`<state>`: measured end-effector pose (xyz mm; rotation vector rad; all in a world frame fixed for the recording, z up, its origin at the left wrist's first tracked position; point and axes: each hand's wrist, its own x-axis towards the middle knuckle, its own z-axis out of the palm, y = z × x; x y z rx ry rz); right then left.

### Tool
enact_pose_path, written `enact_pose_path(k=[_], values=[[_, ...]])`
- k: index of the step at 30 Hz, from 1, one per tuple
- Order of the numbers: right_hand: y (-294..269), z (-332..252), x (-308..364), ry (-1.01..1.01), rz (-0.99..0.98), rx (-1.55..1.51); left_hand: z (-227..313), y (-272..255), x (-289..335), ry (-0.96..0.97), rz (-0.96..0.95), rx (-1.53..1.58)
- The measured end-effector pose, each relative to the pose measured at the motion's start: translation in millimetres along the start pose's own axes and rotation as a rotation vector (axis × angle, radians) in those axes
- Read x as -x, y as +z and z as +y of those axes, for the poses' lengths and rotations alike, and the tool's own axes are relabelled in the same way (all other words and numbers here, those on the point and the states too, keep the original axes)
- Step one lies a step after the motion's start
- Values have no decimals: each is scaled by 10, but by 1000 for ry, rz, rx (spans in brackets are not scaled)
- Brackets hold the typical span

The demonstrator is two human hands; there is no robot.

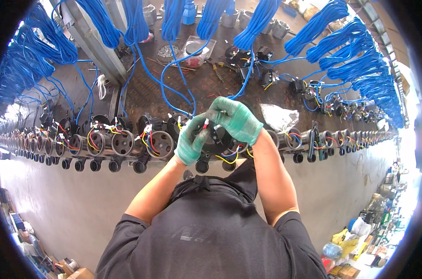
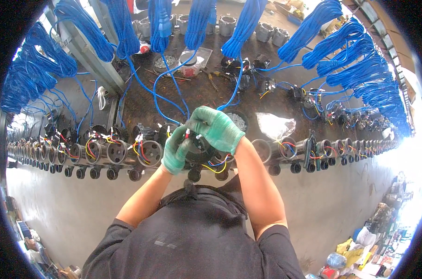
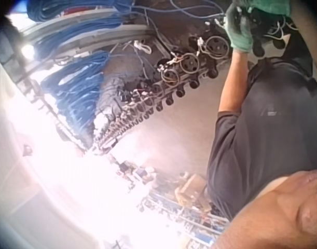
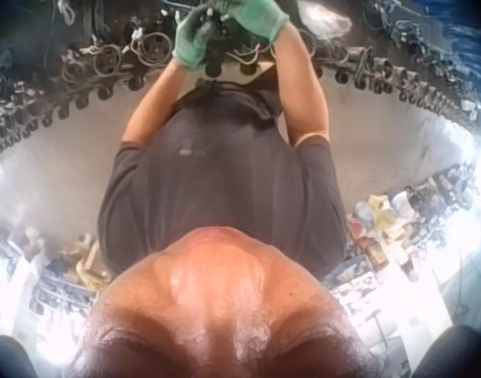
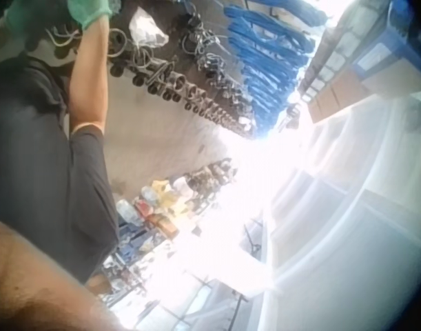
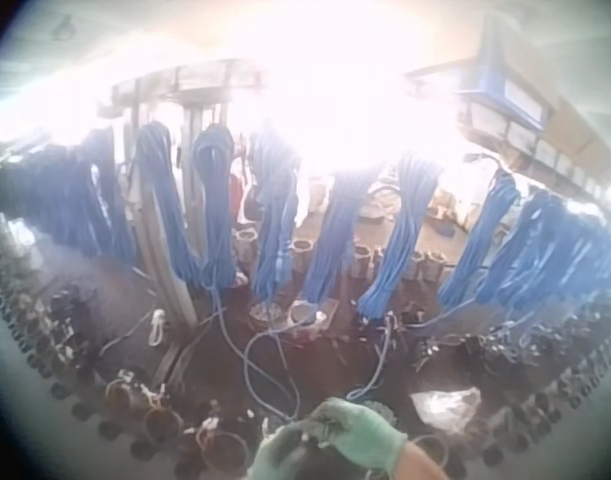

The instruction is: The person, wearing green gloves, performs wiring on a series of submersible pump components arranged on a long workbench, connecting blue cables and colored wires to each pump head using a small tool to tighten connectors.

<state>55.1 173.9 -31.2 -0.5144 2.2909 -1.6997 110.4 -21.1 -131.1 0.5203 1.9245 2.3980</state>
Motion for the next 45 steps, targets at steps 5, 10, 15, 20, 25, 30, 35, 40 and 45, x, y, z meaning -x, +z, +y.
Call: enact_pose_path(k=[5,10,15,20,25,30,35,40,45], values=[[181,57,-100,123,401,-697,26,0,-68,31,61,32],[-269,-126,-322,-153,665,-381,28,4,-54,49,62,7],[-281,-128,-80,169,243,-201,17,-35,-58,15,83,-8],[-99,-63,136,65,130,36,5,-30,-55,-14,50,66],[-118,-173,179,308,152,-196,23,-81,-92,26,5,-18],[-125,-159,252,25,202,-122,213,-98,-288,-150,96,-418],[-55,-3,253,-50,254,-8,592,-34,-318,155,188,-849],[69,19,271,-204,209,145,610,194,-296,-342,16,161],[130,-14,304,-334,320,359,419,193,-236,-390,26,72]])
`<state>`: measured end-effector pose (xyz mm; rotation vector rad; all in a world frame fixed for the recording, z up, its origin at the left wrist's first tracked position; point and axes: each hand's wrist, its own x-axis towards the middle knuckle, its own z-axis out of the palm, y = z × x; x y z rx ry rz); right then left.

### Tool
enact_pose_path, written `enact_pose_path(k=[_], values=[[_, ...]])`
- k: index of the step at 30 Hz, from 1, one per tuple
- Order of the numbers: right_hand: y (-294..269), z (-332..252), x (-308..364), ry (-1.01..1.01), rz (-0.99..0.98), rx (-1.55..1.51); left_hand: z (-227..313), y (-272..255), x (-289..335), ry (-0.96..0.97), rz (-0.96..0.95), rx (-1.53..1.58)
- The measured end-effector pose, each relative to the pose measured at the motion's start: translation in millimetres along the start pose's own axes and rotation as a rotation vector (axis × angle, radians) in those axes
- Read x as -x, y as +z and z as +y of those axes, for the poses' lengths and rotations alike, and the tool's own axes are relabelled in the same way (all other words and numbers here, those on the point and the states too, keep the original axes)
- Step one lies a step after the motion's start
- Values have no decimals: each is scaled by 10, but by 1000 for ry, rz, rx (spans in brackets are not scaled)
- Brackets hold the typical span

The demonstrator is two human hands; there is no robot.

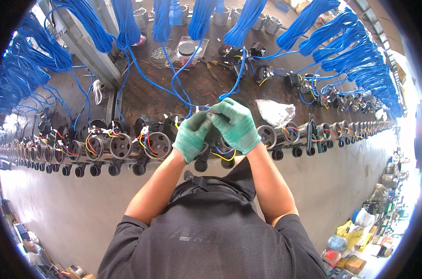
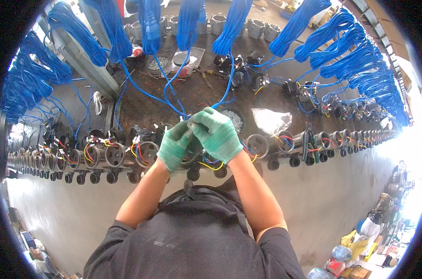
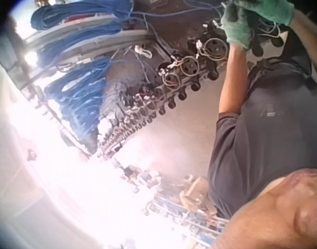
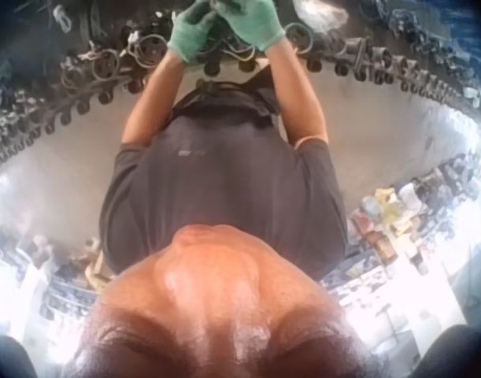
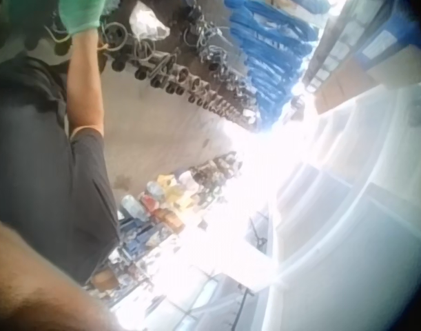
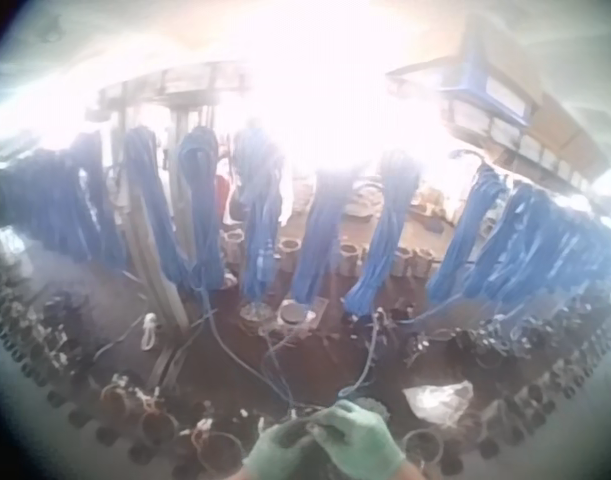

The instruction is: The person, wearing green gloves, performs wiring on a series of submersible pump components arranged on a long workbench, connecting blue cables and colored wires to each pump head using a small tool to tighten connectors.

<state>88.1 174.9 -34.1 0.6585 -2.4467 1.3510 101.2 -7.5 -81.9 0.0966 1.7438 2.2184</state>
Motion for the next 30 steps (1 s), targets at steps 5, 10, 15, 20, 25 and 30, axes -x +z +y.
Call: enact_pose_path(k=[5,10,15,20,25,30], values=[[8,-42,17,251,167,-274,-103,-39,-34,79,-45,194],[-396,-97,188,217,132,-134,-48,-196,-149,58,-74,313],[-313,-258,750,151,-448,503,-57,-225,-209,282,-72,66],[12,-172,1011,196,-449,475,-190,-96,-209,525,-53,-368],[-370,-160,1127,447,13,-12,-348,6,-206,523,-79,-503],[-752,-215,1233,769,79,-394,-420,65,-165,457,-145,-550]])
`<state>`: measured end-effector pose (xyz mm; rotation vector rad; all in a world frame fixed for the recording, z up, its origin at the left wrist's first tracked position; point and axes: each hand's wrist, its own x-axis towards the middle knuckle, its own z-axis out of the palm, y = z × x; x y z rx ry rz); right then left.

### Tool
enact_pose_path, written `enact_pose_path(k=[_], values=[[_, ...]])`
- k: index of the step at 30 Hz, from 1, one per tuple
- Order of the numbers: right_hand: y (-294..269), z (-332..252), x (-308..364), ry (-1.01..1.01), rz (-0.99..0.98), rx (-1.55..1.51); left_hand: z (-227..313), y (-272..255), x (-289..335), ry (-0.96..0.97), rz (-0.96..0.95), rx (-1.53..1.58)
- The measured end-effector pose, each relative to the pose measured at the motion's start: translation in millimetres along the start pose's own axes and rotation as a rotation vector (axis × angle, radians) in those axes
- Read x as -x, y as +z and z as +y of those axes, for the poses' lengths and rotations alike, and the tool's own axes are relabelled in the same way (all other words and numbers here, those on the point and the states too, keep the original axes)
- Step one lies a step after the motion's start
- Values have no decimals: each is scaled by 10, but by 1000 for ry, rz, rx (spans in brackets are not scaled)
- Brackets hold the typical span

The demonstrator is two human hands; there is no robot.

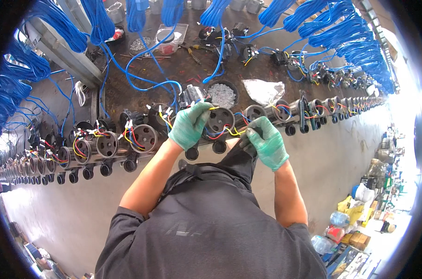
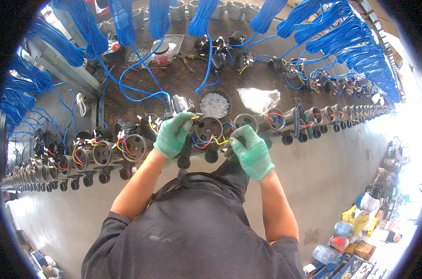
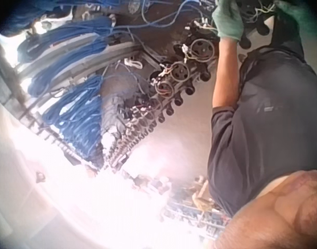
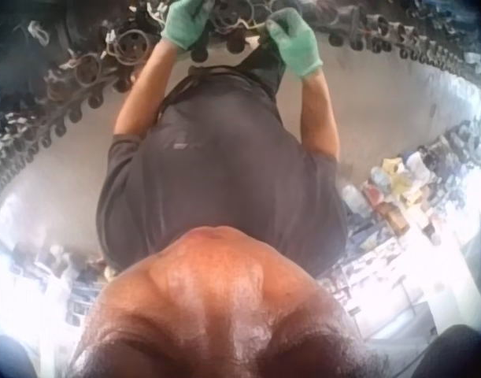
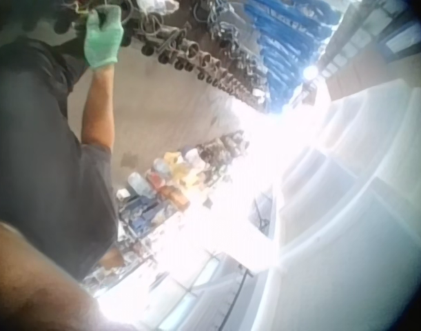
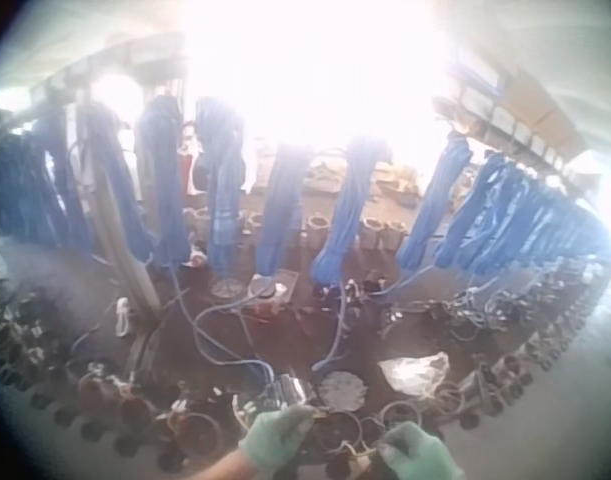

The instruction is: The person, wearing green gloves, performs wiring on a series of submersible pump components arranged on a long workbench, connecting blue cables and colored wires to each pump head using a small tool to tighten connectors.

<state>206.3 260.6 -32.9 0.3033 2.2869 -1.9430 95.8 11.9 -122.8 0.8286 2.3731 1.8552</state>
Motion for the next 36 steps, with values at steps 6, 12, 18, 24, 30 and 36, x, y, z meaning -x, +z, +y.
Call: enact_pose_path(k=[6,12,18,24,30,36], values=[[1,55,-100,50,-194,-162,8,164,-23,181,96,-60],[134,-49,-401,-414,-292,553,-87,220,8,155,56,-127],[172,-266,-592,-880,-167,1153,-144,292,25,159,80,-177],[171,-153,-706,-781,-35,1128,-155,294,89,-4,25,-209],[208,44,-722,-738,-24,884,-110,298,105,-69,32,-36],[370,138,-642,-653,47,655,-8,224,92,-149,-41,102]])
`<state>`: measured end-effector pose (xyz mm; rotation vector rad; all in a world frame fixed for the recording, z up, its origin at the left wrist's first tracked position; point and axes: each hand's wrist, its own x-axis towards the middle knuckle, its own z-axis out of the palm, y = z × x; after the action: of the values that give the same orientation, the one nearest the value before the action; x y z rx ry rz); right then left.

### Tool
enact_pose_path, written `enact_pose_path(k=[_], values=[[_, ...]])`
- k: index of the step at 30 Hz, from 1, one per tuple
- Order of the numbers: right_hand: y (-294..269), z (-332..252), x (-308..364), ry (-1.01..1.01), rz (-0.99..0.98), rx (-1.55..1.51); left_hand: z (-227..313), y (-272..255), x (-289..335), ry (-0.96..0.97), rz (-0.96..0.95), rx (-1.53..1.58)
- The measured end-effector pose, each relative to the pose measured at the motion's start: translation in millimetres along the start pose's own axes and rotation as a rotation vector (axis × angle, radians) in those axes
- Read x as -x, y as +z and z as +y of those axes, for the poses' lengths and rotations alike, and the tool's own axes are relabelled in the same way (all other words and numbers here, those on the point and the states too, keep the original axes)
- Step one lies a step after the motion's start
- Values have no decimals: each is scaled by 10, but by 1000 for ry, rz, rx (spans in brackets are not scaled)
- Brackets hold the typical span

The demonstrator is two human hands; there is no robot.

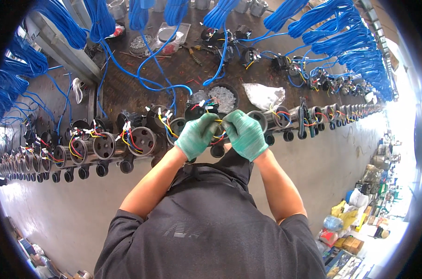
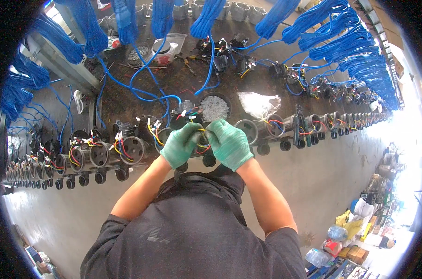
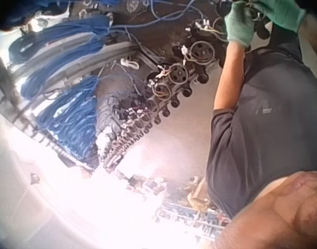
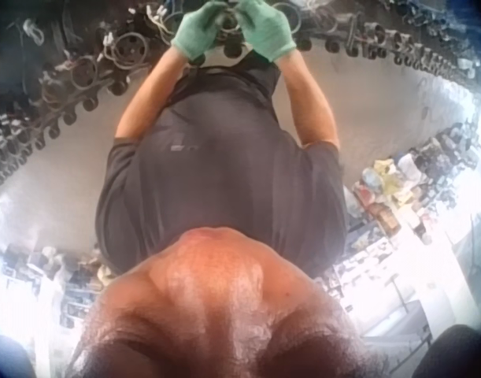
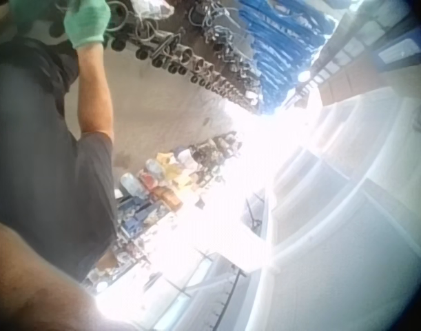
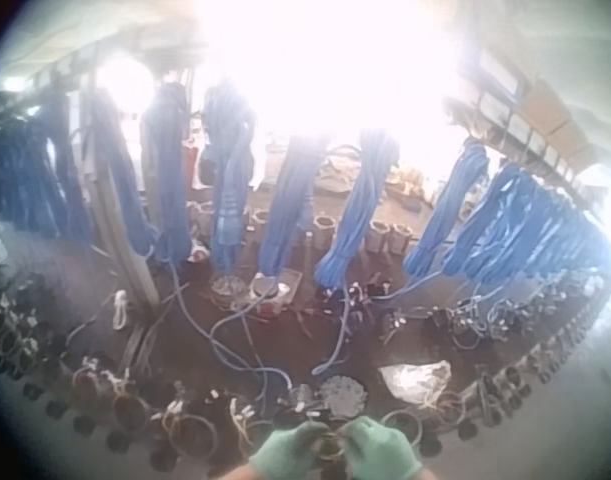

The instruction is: The person, wearing green gloves, performs wiring on a series of submersible pump components arranged on a long workbench, connecting blue cables and colored wires to each pump head using a small tool to tighten connectors.

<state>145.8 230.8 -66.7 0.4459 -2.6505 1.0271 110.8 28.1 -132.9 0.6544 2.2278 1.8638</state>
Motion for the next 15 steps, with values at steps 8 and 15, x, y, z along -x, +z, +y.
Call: enact_pose_path(k=[8,15], values=[[110,-137,60,1004,-54,-919,-121,19,-6,195,19,-112],[62,-63,159,405,28,-413,-139,-28,-9,142,-36,-57]])
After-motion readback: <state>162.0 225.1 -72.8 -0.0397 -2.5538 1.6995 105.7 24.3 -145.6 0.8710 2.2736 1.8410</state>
